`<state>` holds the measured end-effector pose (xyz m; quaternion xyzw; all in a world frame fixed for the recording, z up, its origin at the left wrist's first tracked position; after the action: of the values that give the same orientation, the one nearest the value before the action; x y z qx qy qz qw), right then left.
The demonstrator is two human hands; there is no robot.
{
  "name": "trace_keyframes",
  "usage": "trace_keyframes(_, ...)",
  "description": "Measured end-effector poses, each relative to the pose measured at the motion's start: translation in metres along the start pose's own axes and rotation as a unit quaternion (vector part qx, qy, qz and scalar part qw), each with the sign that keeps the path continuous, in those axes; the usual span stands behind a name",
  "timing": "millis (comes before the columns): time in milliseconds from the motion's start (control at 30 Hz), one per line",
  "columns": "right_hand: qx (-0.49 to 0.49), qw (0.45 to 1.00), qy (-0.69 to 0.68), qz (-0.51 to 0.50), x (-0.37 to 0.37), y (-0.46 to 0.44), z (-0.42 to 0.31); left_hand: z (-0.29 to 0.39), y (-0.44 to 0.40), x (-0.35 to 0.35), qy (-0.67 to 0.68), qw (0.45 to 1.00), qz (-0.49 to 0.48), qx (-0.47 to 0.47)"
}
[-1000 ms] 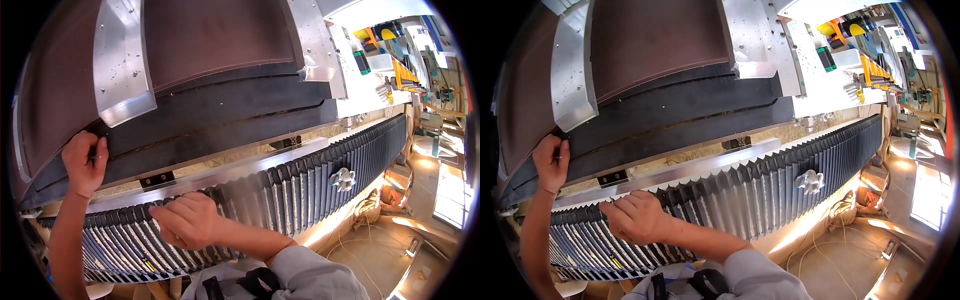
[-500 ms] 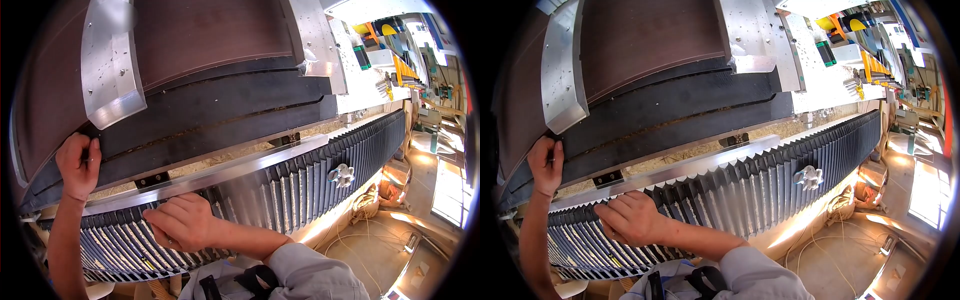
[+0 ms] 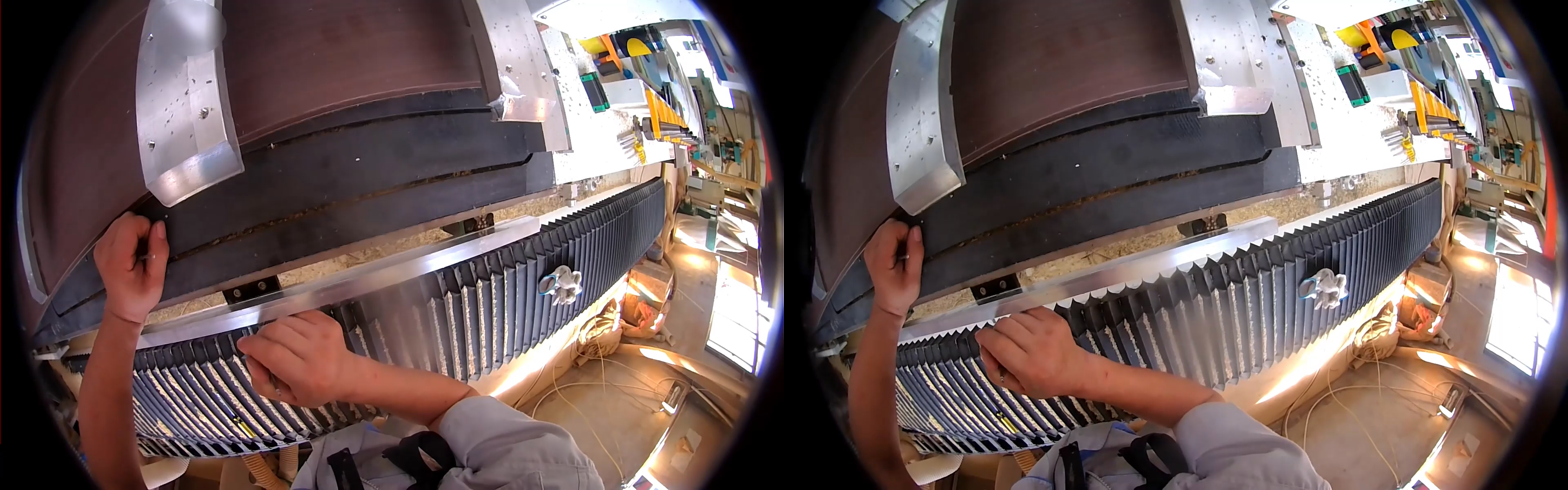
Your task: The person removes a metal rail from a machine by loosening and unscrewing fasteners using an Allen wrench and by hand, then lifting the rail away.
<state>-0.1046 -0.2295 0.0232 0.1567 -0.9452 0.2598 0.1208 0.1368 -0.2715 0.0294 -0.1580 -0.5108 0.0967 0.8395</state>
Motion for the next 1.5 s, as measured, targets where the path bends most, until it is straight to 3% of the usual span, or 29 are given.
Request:
trace_keyframes(267, -0.041, 0.999, 0.002, 0.010, 0.014, -0.001, -0.007, 0.000, 0.001, 0.001, -0.002, 1.000, -0.001, 0.005)
trace_keyframes(1500, -0.056, 0.998, 0.025, 0.024, 0.024, 0.008, -0.027, 0.007, -0.001, 0.004, -0.033, 0.999, 0.028, 0.010)
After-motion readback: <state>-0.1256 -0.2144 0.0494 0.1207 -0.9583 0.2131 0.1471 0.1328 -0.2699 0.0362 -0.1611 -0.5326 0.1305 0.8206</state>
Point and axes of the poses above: each hand's wrist, its own y-axis away from the middle knuckle, its own x-axis out of the back of the hand, z = x × y, the point moved 5 cm from there along -y, towards the middle knuckle, and after that the axes turned 4 degrees about z, right-handed, at the moved point
